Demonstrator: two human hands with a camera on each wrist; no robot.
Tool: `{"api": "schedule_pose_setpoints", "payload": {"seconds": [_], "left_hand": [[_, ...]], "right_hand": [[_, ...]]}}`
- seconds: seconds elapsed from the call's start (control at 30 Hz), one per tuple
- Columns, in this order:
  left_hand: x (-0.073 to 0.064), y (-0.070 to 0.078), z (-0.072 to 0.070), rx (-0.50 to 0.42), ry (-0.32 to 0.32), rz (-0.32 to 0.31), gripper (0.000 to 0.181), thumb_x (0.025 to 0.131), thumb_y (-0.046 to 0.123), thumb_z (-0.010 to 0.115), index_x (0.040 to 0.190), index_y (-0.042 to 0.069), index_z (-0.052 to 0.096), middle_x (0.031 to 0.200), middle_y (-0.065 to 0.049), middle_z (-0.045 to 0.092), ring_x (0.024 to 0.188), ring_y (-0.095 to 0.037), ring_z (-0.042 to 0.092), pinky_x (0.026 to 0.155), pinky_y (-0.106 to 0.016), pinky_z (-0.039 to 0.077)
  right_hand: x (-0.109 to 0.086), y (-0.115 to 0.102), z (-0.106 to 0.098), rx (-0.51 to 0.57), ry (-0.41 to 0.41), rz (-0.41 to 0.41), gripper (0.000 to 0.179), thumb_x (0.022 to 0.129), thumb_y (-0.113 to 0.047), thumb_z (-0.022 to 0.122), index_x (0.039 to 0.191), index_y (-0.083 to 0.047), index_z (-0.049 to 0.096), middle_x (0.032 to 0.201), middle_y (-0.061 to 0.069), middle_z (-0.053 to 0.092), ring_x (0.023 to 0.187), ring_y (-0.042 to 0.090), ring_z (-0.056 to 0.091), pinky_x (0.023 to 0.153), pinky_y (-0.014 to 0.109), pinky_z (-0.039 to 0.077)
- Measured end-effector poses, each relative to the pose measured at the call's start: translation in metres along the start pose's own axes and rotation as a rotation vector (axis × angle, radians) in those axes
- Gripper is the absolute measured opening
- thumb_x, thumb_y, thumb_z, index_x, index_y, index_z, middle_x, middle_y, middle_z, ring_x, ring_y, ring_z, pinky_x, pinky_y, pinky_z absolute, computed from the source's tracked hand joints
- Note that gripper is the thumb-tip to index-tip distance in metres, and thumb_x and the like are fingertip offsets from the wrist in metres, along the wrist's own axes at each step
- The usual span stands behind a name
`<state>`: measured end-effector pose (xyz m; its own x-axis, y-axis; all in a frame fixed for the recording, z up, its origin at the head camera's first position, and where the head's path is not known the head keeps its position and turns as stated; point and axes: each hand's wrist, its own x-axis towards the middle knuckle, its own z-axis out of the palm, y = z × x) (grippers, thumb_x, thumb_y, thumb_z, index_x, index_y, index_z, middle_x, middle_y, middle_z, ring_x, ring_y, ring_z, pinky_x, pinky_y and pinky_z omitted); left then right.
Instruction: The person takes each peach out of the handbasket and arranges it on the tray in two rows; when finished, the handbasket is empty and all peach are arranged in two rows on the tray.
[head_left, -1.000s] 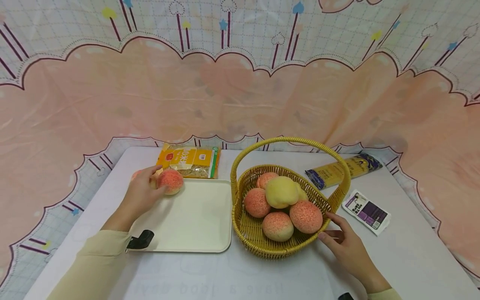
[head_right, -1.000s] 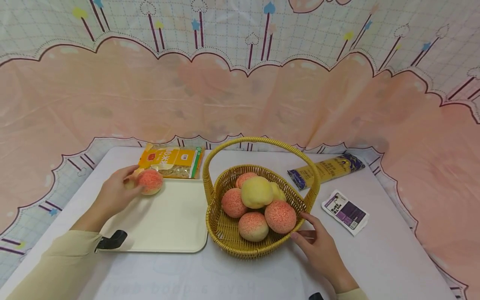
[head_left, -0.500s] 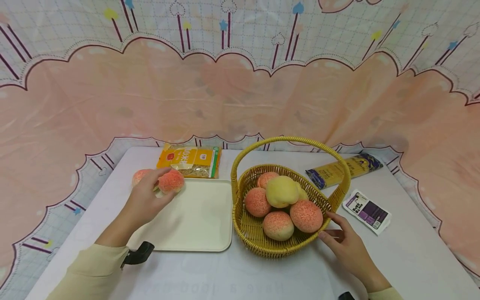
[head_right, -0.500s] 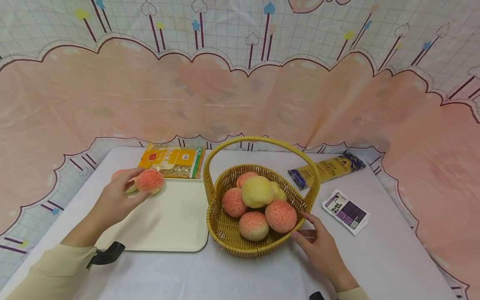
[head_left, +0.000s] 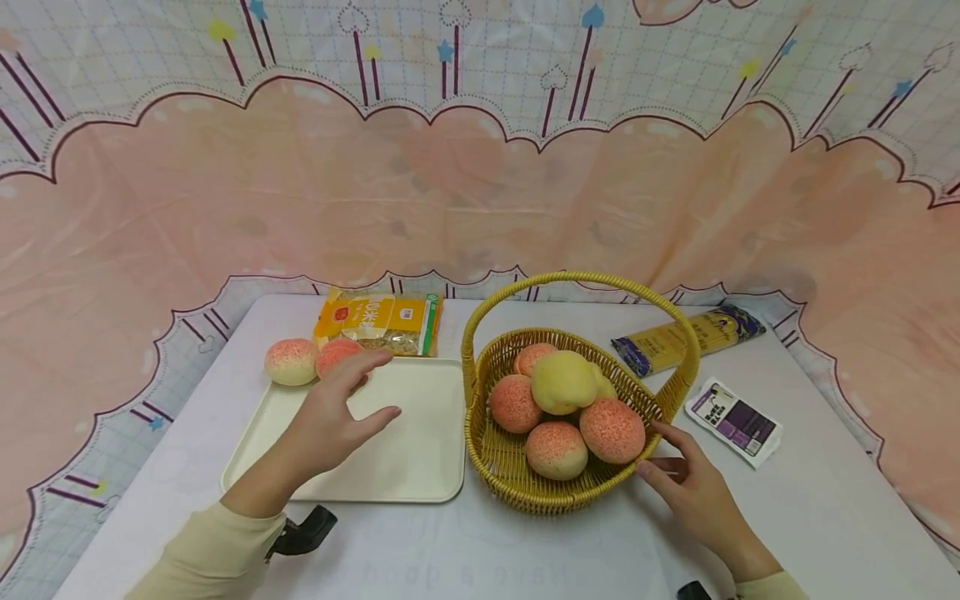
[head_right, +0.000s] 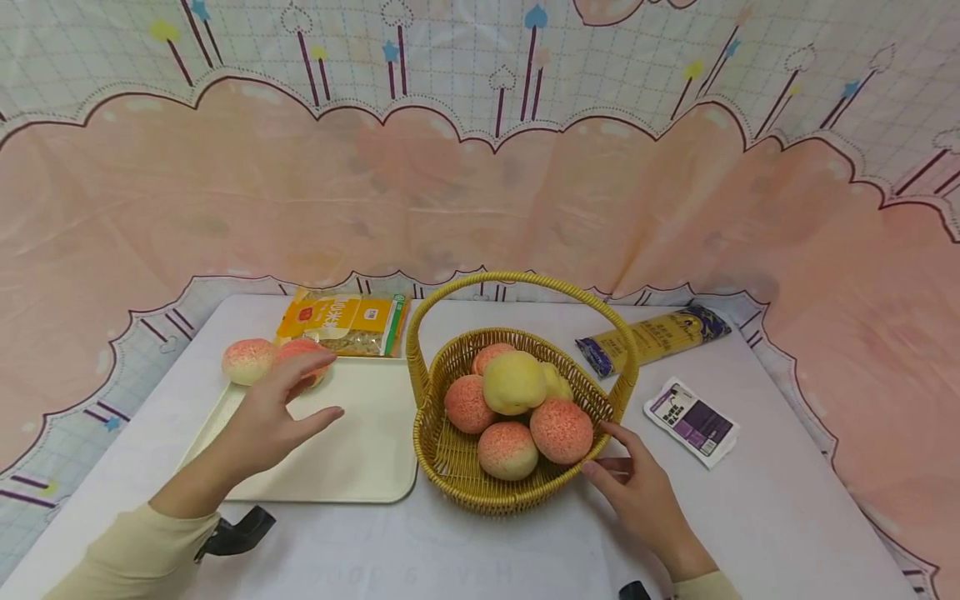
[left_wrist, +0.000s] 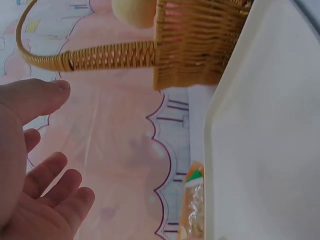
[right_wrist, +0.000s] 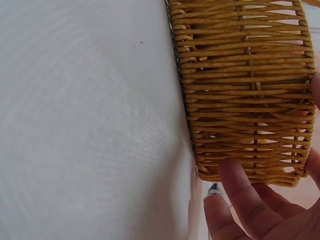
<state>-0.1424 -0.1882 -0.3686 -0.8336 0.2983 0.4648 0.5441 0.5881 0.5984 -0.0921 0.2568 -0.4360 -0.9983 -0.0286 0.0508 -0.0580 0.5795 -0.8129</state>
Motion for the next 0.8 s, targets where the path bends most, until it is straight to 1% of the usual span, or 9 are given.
{"api": "schedule_pose_setpoints", "payload": {"seconds": [0.13,0.23,0.4,0.5,0.63,0.8], "left_hand": [[-0.001,0.006,0.010,-0.027,-0.012,0.032,0.061,0.078,0.002,0.084,0.132,-0.003,0.057,0.130,-0.017,0.060,0.119,-0.035,0.057,0.095,-0.053,0.051],[-0.002,0.010,0.018,-0.044,-0.027,0.057,0.062,0.077,0.003,0.085,0.133,-0.003,0.057,0.132,-0.016,0.060,0.121,-0.033,0.056,0.095,-0.050,0.051],[-0.004,0.019,0.031,-0.062,-0.027,0.151,0.062,0.076,0.005,0.086,0.131,-0.003,0.058,0.132,-0.016,0.060,0.122,-0.031,0.057,0.094,-0.047,0.053],[-0.004,0.026,0.039,-0.079,-0.044,0.184,0.061,0.077,0.008,0.086,0.131,-0.003,0.058,0.133,-0.015,0.060,0.123,-0.029,0.056,0.094,-0.045,0.053],[-0.002,0.036,0.049,-0.116,-0.097,0.171,0.061,0.080,0.009,0.084,0.133,-0.003,0.057,0.136,-0.014,0.058,0.126,-0.029,0.055,0.096,-0.045,0.051],[0.003,0.049,0.061,-0.168,-0.152,0.157,0.059,0.081,0.009,0.082,0.134,0.000,0.056,0.138,-0.013,0.056,0.130,-0.028,0.051,0.103,-0.045,0.046]], "right_hand": [[0.000,0.000,0.000,0.000,-0.003,0.004,0.060,0.097,-0.018,0.067,0.148,-0.003,0.038,0.147,0.031,0.039,0.105,0.038,0.065,0.073,0.026,0.054],[0.000,0.000,0.000,-0.001,-0.006,0.008,0.061,0.098,-0.019,0.067,0.148,-0.003,0.038,0.148,0.031,0.039,0.106,0.038,0.065,0.073,0.026,0.054],[0.000,0.000,0.000,-0.002,-0.007,0.005,0.061,0.098,-0.018,0.067,0.149,-0.004,0.037,0.148,0.030,0.039,0.106,0.038,0.065,0.072,0.026,0.054],[0.000,0.001,-0.001,-0.005,-0.006,0.003,0.061,0.098,-0.018,0.067,0.149,-0.004,0.037,0.148,0.030,0.039,0.106,0.038,0.065,0.072,0.026,0.054],[0.000,0.001,-0.001,-0.003,-0.009,0.010,0.061,0.098,-0.019,0.067,0.149,-0.004,0.037,0.148,0.030,0.038,0.107,0.038,0.065,0.072,0.026,0.054],[0.000,0.000,-0.001,-0.005,-0.003,0.006,0.061,0.098,-0.018,0.067,0.149,-0.004,0.037,0.147,0.030,0.040,0.106,0.037,0.065,0.071,0.027,0.054]]}}
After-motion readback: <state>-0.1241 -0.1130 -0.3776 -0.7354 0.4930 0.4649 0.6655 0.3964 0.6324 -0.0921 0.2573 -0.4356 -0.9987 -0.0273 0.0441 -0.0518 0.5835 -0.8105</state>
